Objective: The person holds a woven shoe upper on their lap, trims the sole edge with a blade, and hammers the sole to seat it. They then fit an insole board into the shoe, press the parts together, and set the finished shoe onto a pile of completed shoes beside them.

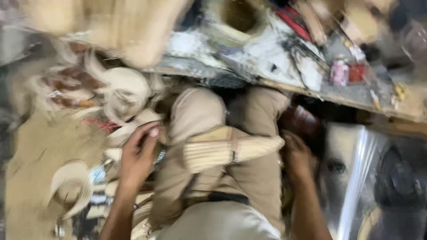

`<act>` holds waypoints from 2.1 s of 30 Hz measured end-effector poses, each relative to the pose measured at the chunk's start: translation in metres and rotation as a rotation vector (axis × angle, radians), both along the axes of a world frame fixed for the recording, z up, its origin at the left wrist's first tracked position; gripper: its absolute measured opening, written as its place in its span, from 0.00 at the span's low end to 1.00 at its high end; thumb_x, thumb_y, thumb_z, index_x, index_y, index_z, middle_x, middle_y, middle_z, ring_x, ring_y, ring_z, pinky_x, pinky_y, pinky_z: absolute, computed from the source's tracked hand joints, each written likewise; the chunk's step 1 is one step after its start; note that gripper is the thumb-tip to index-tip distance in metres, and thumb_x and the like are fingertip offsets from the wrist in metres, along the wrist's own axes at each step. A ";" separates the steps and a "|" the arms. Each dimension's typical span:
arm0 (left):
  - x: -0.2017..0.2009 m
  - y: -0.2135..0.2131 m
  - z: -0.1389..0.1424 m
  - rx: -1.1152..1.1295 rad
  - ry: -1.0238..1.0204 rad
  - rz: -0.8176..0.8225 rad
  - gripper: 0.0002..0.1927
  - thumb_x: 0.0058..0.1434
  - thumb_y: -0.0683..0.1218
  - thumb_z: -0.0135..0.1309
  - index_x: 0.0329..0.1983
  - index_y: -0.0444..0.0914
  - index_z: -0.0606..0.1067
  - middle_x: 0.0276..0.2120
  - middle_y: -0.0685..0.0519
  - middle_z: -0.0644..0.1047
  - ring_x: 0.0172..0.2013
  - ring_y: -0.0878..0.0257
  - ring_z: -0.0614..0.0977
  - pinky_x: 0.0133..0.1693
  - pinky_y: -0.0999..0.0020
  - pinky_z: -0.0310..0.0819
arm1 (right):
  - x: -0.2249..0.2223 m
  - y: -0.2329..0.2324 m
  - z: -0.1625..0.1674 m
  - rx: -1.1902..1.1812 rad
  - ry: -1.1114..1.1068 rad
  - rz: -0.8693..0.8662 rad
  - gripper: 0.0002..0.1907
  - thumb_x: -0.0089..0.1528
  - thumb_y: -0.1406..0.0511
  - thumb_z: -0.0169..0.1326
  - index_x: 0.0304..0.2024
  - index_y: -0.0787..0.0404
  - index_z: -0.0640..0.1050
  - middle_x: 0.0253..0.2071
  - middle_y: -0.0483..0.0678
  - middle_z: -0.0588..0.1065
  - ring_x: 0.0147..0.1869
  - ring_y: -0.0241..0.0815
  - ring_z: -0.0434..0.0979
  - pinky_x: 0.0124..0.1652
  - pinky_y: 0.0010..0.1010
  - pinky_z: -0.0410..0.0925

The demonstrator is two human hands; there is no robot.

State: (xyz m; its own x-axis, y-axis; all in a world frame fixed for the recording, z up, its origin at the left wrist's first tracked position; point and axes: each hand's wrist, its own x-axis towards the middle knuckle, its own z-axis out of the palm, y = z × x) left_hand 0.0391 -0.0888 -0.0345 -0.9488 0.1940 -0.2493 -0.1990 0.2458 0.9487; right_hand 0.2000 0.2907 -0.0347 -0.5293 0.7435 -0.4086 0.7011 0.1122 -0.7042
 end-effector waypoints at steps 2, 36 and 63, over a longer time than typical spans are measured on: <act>0.007 0.001 0.005 0.000 0.009 -0.137 0.16 0.72 0.47 0.50 0.58 0.36 0.76 0.50 0.52 0.80 0.49 0.68 0.78 0.52 0.73 0.71 | 0.044 -0.011 -0.040 -0.315 -0.080 -0.183 0.21 0.68 0.57 0.46 0.59 0.59 0.79 0.55 0.48 0.79 0.55 0.43 0.78 0.52 0.35 0.69; 0.162 -0.175 -0.045 -0.851 -0.753 0.086 0.25 0.70 0.50 0.49 0.68 0.35 0.69 0.54 0.44 0.79 0.53 0.55 0.79 0.53 0.56 0.74 | 0.126 0.005 -0.288 0.012 -0.564 0.059 0.07 0.62 0.65 0.53 0.41 0.58 0.79 0.34 0.54 0.77 0.36 0.49 0.76 0.36 0.40 0.70; 0.028 0.051 0.066 -0.351 0.723 -0.799 0.41 0.45 0.51 0.70 0.64 0.39 0.72 0.61 0.42 0.74 0.64 0.49 0.70 0.61 0.57 0.63 | 0.201 -0.063 -0.039 0.331 -0.024 0.109 0.10 0.67 0.65 0.52 0.47 0.64 0.77 0.37 0.57 0.79 0.38 0.48 0.79 0.38 0.39 0.71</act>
